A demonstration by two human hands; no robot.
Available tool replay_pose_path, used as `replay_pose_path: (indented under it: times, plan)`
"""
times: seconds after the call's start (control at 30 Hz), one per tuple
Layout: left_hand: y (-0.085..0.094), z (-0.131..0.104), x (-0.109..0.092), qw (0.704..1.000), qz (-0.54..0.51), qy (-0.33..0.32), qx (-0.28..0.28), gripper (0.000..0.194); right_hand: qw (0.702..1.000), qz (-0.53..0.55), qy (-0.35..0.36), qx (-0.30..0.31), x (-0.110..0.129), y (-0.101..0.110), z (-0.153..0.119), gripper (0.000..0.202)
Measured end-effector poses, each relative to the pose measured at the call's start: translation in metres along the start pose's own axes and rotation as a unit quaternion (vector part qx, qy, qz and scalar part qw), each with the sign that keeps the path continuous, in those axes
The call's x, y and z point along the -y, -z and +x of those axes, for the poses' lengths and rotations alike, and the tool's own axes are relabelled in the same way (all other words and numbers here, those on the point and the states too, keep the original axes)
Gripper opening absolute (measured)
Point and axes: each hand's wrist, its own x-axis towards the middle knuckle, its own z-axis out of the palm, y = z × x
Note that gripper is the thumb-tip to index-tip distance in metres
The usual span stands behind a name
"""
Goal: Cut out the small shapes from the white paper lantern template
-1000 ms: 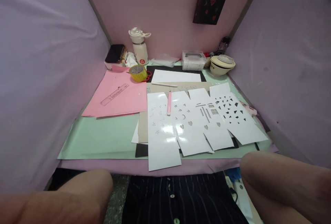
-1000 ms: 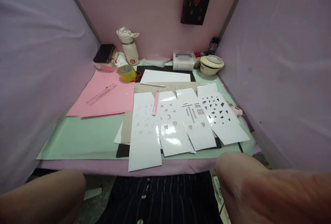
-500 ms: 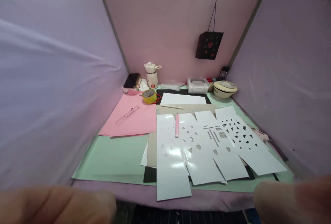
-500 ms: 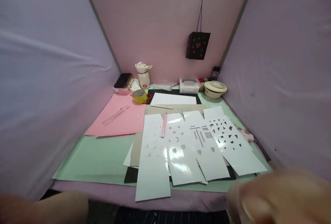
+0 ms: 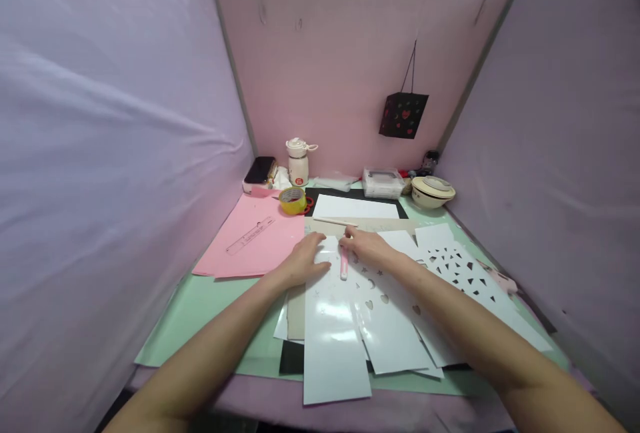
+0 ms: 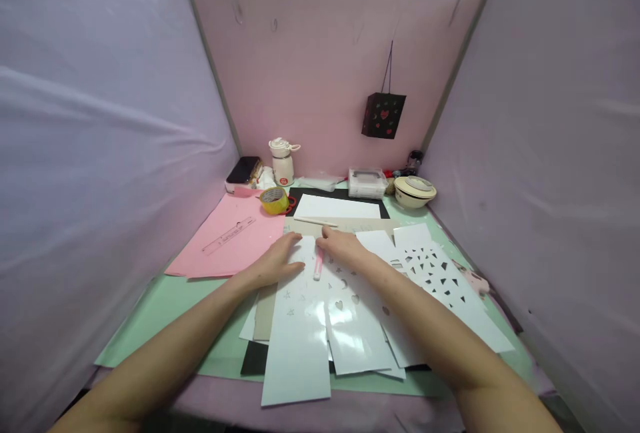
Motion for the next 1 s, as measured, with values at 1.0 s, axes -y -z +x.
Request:
replay_pose_path:
  times: [1.0]
  plan:
    - [0.003,-0.021,0.0,0.975,0.154,-0.02,0.162,0.094,0.767,0.534,-0.261,-0.242,0.057,-0.043,-0.003,0.011]
